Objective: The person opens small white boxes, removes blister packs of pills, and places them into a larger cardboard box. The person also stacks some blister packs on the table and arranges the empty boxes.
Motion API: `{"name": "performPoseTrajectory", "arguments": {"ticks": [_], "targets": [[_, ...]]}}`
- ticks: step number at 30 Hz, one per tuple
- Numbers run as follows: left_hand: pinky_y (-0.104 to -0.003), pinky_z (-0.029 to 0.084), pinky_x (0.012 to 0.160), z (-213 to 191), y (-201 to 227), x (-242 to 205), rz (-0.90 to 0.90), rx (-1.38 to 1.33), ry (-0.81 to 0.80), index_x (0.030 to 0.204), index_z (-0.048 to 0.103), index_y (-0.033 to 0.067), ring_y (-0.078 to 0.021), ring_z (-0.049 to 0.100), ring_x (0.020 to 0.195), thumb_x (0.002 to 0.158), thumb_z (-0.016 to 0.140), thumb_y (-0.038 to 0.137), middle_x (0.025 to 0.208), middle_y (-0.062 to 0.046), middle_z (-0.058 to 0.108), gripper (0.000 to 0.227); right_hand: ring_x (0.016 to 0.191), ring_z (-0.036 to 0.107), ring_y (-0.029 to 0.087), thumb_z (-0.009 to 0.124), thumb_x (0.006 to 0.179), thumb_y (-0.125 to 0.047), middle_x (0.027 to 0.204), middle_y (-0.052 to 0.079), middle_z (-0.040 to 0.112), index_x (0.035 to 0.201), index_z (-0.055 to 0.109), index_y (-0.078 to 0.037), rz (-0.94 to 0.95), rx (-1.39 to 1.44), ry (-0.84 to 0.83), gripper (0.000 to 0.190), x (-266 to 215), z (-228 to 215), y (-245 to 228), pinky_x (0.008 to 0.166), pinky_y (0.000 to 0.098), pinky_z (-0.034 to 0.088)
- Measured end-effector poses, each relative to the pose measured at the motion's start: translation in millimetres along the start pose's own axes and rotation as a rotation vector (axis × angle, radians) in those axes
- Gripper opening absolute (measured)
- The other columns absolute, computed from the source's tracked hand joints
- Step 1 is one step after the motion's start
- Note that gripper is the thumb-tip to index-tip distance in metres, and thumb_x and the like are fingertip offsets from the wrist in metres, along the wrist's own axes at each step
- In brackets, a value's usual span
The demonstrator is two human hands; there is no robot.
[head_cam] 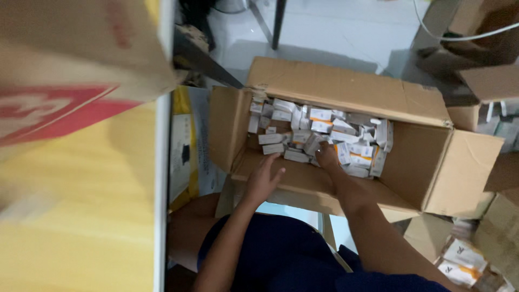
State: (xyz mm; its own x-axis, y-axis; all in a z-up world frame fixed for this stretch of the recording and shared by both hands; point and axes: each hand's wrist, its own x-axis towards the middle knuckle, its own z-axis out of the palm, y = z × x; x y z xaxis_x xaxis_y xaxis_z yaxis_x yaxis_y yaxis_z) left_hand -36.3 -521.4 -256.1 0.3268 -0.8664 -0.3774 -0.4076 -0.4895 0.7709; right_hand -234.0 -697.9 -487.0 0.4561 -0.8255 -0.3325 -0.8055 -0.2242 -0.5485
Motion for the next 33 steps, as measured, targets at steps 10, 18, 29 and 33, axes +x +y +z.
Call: {"name": "performPoseTrajectory", "arguments": {"ticks": [10, 18, 29, 33], "targets": [[-0.045, 0.045, 0.109, 18.0, -5.8, 28.5, -0.154, 0.024, -0.168, 0.144, 0.051, 0.0090, -0.0349, 0.055, 0.133, 0.097, 0.065, 0.031, 0.146, -0.017, 0.054, 0.054, 0.128, 0.053, 0.045, 0.079, 0.078, -0.032, 0.153, 0.017, 0.039, 0.154, 0.031, -0.018, 0.297, -0.025, -0.150, 0.091, 63.4, 46.6, 20.1, 0.097, 0.0539, 0.050], [-0.045, 0.046, 0.108, 27.2, -38.4, 27.8, -0.044, 0.026, -0.069, 0.138, 0.056, 0.0063, -0.0379, 0.056, 0.130, 0.094, 0.070, 0.026, 0.139, -0.020, 0.060, 0.051, 0.115, 0.062, 0.043, 0.084, 0.076, -0.030, 0.131, 0.021, 0.054, 0.139, 0.045, -0.013, 0.299, 0.000, -0.180, 0.077, 59.0, 62.0, 23.7, 0.093, 0.0508, 0.054], [-0.056, 0.040, 0.107, 40.8, -14.5, 43.9, 0.120, -0.042, 0.181, 0.152, 0.021, -0.0073, -0.0503, 0.043, 0.135, 0.072, 0.089, 0.030, 0.144, -0.036, 0.041, 0.111, 0.073, 0.057, 0.009, 0.059, 0.102, -0.032, 0.103, 0.005, 0.065, 0.132, 0.059, -0.011, 0.576, 1.627, -0.672, 0.037, -9.4, 9.6, -28.5, 0.067, 0.0254, 0.053], [-0.044, 0.050, 0.109, 40.9, -9.3, 45.6, -0.077, -0.076, 0.200, 0.152, 0.042, 0.0074, -0.0334, 0.062, 0.128, 0.088, 0.079, 0.027, 0.140, -0.019, 0.062, 0.077, 0.086, 0.059, 0.013, 0.060, 0.110, -0.037, 0.114, 0.006, 0.063, 0.144, 0.052, -0.007, 0.471, 1.749, -0.887, 0.046, -36.0, 10.2, -42.6, 0.079, 0.0302, 0.053]]}}
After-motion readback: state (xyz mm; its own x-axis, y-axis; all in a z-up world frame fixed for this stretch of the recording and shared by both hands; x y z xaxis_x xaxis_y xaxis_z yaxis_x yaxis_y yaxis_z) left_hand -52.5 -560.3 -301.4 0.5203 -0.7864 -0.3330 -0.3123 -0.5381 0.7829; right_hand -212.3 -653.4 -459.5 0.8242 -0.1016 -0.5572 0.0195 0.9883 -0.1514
